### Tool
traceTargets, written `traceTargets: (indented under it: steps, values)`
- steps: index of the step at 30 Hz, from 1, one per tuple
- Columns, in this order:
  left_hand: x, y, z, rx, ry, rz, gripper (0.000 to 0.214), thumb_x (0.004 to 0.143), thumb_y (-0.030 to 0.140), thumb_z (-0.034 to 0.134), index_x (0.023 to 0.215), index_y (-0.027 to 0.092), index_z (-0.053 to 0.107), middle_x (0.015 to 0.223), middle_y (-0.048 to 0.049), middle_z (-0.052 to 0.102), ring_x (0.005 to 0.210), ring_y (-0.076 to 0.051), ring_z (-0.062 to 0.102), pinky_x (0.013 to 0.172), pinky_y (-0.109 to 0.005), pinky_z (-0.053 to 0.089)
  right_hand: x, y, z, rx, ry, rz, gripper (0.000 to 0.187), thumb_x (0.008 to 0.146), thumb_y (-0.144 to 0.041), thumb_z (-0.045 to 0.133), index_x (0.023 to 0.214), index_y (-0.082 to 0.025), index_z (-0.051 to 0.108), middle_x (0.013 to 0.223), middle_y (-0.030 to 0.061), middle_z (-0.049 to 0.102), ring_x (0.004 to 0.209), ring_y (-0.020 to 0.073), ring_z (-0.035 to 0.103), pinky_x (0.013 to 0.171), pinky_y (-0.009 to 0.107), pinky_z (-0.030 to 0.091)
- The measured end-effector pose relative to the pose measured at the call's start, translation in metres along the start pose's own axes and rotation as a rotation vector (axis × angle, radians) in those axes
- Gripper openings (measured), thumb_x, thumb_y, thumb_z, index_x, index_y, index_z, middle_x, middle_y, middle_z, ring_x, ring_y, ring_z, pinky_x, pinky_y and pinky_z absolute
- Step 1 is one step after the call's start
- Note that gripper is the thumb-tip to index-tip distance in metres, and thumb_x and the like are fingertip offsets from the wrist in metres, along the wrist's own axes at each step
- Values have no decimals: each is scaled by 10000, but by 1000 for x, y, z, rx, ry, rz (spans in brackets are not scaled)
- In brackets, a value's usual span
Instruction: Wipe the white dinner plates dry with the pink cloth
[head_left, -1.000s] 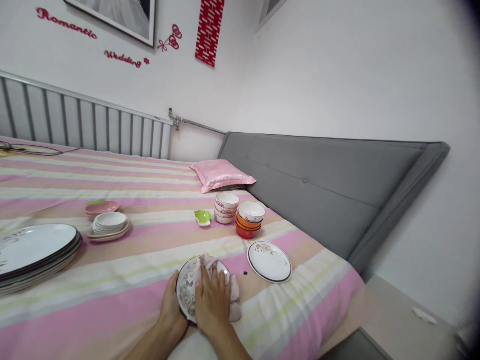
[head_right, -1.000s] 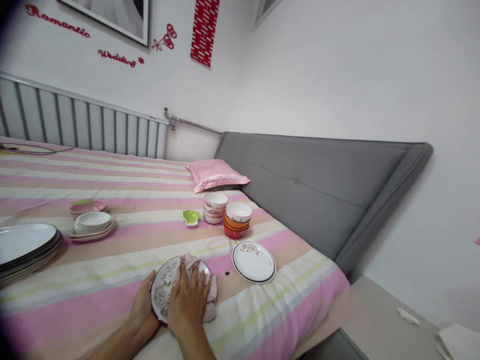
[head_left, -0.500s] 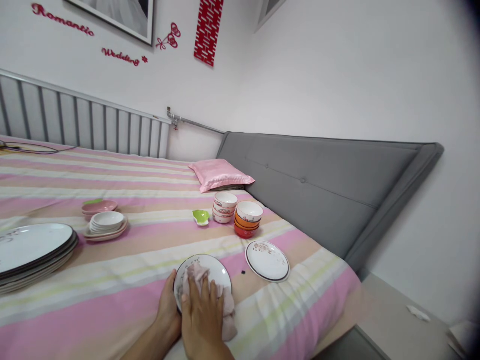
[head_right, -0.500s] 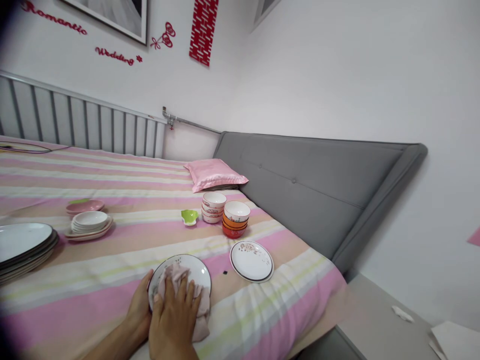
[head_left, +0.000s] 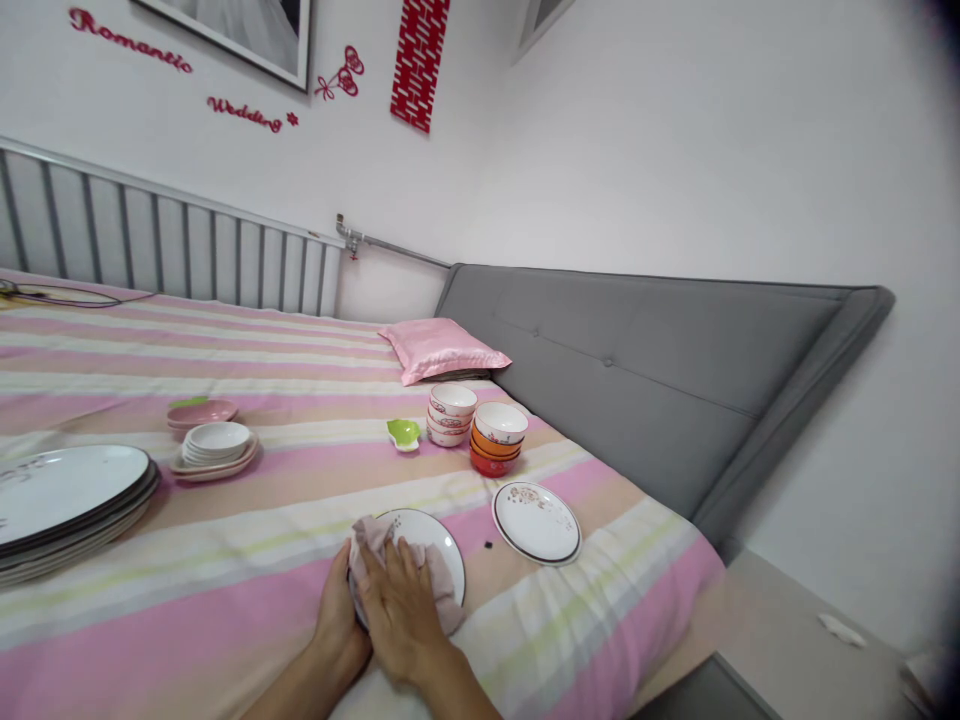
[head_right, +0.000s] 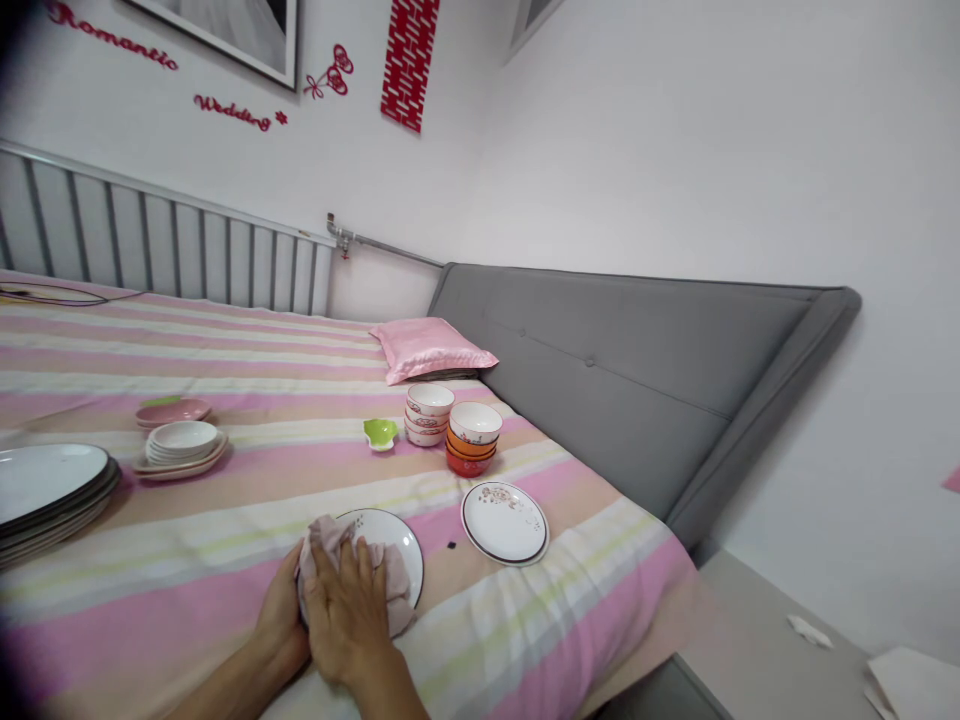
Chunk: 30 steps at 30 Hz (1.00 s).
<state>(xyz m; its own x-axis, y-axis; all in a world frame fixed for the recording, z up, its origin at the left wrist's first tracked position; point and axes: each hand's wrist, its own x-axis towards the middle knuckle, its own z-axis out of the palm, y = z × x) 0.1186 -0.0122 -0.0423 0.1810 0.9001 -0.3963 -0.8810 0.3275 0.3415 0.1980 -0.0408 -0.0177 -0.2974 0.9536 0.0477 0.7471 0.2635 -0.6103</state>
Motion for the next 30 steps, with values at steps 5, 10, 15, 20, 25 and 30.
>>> traceTargets:
  steps: [5,10,15,20,25,30]
  values:
    - [-5,2,8,86,52,49,567,866,503,427,1317,165,480,1172,-150,624,1137,-340,528,1020,-518,340,11,8,2,-31,58,22,467,960,-447,134,1412,-380,232,1501,12,214,1392,257,101,1095,558,94]
    - [-6,2,12,52,76,78,548,903,434,377,1308,80,482,1148,-195,627,1108,-332,555,1063,-502,282,18,19,3,-62,121,74,462,963,-409,121,1411,-383,234,1503,-20,207,1395,242,103,1104,550,74]
    - [-3,3,9,44,54,32,556,895,451,392,1312,93,478,1170,-179,618,1105,-321,558,1043,-488,324,19,23,6,-145,192,183,465,957,-414,148,1404,-372,269,1491,-13,246,1385,252,157,1109,531,75]
    - [-4,4,9,63,75,5,568,887,469,399,1315,103,476,1216,-189,584,1112,-338,548,1040,-510,315,13,21,9,-193,236,279,488,945,-434,173,1414,-334,266,1478,34,279,1369,285,209,1096,550,103]
    - [-6,5,9,129,73,30,565,894,466,379,1301,90,488,1161,-193,620,1086,-333,572,1015,-508,356,4,20,13,-208,252,332,498,933,-439,228,1408,-304,299,1475,55,279,1369,295,203,1091,566,100]
    - [-6,6,9,99,79,-4,590,883,481,397,1306,79,484,1154,-204,621,1089,-344,567,1025,-513,338,-4,15,19,-182,252,360,513,917,-467,284,1407,-314,298,1475,73,275,1358,313,230,1077,597,92]
